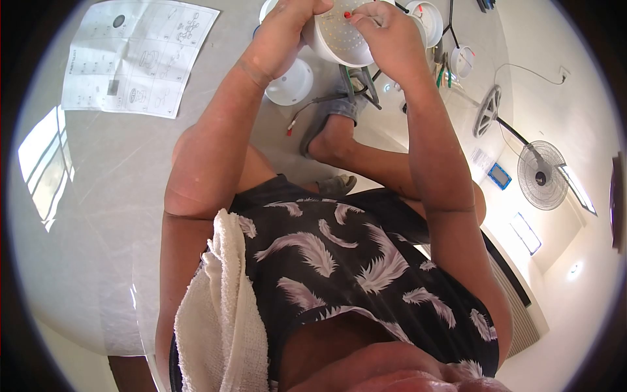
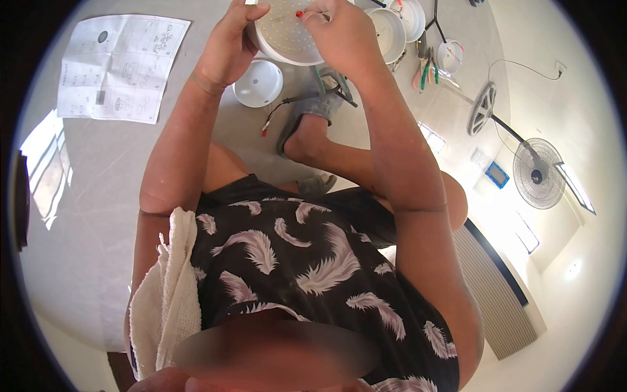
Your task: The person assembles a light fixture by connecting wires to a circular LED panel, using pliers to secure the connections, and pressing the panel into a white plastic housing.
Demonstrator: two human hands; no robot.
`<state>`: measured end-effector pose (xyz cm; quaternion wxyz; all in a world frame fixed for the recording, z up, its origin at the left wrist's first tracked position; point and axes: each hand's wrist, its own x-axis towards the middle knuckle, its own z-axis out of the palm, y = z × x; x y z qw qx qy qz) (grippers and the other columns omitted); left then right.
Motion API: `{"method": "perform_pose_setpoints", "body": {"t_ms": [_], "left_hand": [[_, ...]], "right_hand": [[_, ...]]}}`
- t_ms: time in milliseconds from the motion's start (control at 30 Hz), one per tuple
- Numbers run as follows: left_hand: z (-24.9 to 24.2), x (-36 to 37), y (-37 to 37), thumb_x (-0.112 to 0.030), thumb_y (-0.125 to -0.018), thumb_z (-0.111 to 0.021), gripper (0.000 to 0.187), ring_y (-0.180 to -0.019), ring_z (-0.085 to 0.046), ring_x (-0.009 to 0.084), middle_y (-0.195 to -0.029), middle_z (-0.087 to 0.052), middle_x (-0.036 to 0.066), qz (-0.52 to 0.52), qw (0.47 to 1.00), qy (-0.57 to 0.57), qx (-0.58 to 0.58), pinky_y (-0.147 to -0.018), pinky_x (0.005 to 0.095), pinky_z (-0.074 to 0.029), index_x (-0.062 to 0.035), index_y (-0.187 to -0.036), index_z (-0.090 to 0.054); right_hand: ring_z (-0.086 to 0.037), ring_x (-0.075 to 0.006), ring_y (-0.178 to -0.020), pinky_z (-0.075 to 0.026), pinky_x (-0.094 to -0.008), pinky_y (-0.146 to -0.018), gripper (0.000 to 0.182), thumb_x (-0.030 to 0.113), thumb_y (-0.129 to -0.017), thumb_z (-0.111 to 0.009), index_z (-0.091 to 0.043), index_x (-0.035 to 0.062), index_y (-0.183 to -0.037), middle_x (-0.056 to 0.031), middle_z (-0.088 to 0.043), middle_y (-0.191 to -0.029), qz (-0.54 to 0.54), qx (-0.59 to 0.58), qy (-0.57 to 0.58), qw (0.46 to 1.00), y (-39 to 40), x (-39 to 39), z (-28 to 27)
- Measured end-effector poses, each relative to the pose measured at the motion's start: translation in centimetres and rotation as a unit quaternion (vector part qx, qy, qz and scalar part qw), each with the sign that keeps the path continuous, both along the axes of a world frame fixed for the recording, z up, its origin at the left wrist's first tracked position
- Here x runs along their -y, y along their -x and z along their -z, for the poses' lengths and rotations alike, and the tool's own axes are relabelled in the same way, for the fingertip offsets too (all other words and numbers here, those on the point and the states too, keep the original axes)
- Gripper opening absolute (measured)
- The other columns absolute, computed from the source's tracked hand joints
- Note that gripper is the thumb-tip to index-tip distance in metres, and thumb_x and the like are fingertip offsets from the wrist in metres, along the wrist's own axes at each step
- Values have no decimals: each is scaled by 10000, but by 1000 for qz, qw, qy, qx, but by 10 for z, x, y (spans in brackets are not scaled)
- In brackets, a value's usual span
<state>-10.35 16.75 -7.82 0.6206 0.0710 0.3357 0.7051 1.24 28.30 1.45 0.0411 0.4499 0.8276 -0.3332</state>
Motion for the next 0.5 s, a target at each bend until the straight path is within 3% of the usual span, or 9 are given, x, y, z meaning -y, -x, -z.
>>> {"method": "perform_pose_setpoints", "body": {"t_ms": [267, 500], "left_hand": [[-4, -2, 0, -330, -916, -594, 677, -1232, -531, 263, -1345, -533, 157, -7, 1000, -2, 2, -1046, 397, -443, -34, -1484, -375], [-2, -1, 0, -295, -922, -580, 650, -1246, -548, 270, -1365, -545, 162, -16, 999, -38, 32, -1066, 414, -447, -35, -1485, -386]], "right_hand": [[-718, -254, -896, -530, -346, -803, 216, 142, -929, -641, -691, -41, -1032, -181, -740, -940, 26, -38, 40, 998, -1, -1, 5], [-716, -307, -898, -530, -373, -808, 175, 109, -915, -628, -685, -16, -1023, -198, -724, -937, -2, -40, -2, 999, -4, 5, 10]]}}
